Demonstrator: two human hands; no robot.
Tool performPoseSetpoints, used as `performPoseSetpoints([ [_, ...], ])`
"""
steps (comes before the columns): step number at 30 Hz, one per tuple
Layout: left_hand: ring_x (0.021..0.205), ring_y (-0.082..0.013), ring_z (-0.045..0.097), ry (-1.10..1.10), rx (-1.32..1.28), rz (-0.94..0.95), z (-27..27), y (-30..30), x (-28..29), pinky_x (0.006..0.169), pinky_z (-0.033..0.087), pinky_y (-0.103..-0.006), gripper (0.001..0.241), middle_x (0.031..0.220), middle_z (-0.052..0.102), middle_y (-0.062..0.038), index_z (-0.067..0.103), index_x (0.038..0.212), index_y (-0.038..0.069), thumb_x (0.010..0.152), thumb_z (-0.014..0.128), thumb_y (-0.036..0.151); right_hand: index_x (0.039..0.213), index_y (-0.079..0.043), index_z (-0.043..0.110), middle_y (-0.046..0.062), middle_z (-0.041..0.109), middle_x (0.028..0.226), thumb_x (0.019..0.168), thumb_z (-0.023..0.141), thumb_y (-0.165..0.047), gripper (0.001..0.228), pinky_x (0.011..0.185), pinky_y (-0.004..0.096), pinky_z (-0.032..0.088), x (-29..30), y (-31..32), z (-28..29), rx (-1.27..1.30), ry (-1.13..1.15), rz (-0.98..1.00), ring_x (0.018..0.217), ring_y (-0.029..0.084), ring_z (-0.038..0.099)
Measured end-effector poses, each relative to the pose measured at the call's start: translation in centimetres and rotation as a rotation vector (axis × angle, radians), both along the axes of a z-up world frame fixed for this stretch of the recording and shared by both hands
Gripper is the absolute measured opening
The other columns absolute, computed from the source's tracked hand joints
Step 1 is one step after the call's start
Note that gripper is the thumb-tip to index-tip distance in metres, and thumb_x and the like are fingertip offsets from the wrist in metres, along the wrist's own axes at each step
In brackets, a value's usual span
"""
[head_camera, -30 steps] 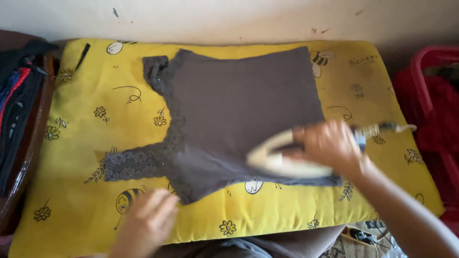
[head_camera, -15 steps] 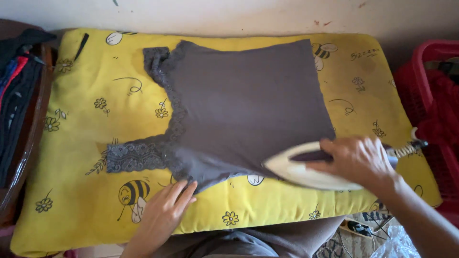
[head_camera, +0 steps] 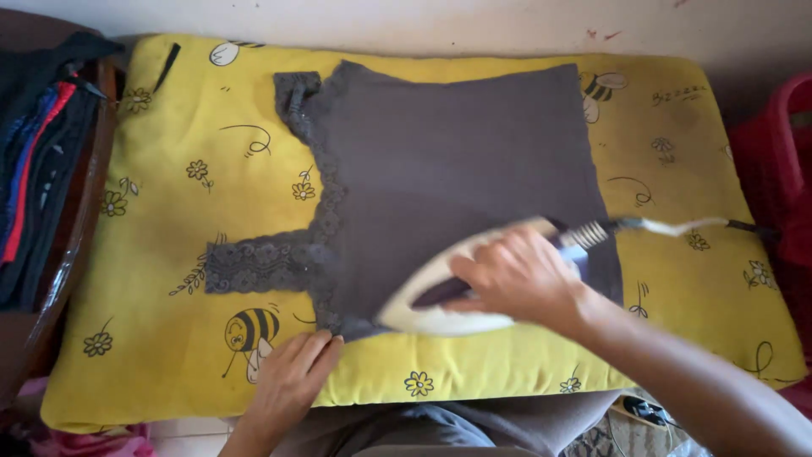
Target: The person irons a dark gray lace-trimmed top on a yellow ironing board, smoothing the fabric and sleeves before folding it. They then iron a gray sports bra with black trim, flipping it to press both sides, and finally iron a small black garment, folding each item after completion.
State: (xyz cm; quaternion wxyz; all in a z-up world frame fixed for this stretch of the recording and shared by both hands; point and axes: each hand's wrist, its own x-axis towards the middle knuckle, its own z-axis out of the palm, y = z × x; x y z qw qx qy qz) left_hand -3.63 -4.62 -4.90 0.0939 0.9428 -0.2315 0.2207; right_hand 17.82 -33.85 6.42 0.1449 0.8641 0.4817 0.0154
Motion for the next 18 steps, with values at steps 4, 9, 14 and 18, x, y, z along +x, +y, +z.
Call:
performPoseSetpoints([
  [4,0.083,-0.0272,0.063,-0.043,-0.029,-0.004,1.3,-0.1,0.1,0.070,0.055,-0.0390,0.015,0.101,0.062,-0.013,0.069,0.105,0.001,0.092,0.065,-0.004,0.113,-0.036,0.062,0.001,0.077,0.096,0.083,0.039,-0.092,0.068,0.073,0.043,0.063,-0.1,-3.8,3.7,-0.366,0.248,-0.632,0.088,0.025,0.077],
  [9,0.087,-0.0269,0.064,-0.038,-0.050,0.002,-1.4,0.1,-0.9,0.067,0.057,-0.0379,0.023,0.105,0.067,-0.013,0.070,0.113,0.001,0.090,0.069,0.000,0.094,-0.026,0.063,-0.004,0.070,0.071,0.083,0.045,-0.092,0.069,0.054,0.042,0.057,-0.2,-4.1,2.6,-0.187,0.044,-0.479,0.064,0.022,0.070],
  [14,0.080,-0.0266,0.060,-0.109,-0.060,0.020,0.5,-0.3,-1.1,0.060,0.048,-0.0391,0.015,0.102,0.064,-0.012,0.067,0.111,0.001,0.097,0.062,0.003,0.104,-0.027,0.068,0.003,0.075,0.076,0.088,0.046,-0.087,0.066,0.051,0.048,0.054,-0.5,5.8,0.3,-0.026,0.081,-0.238,0.068,0.035,0.075],
  [18,0.082,-0.0255,0.060,-0.105,-0.072,0.034,-0.1,-0.3,-2.0,0.071,0.052,-0.0384,0.018,0.099,0.063,-0.011,0.068,0.114,-0.001,0.100,0.058,0.004,0.085,-0.021,0.063,0.004,0.064,0.056,0.088,0.058,-0.085,0.064,0.041,0.042,0.047,0.0,9.0,-0.6,0.139,-0.128,-0.038,0.053,0.033,0.070],
])
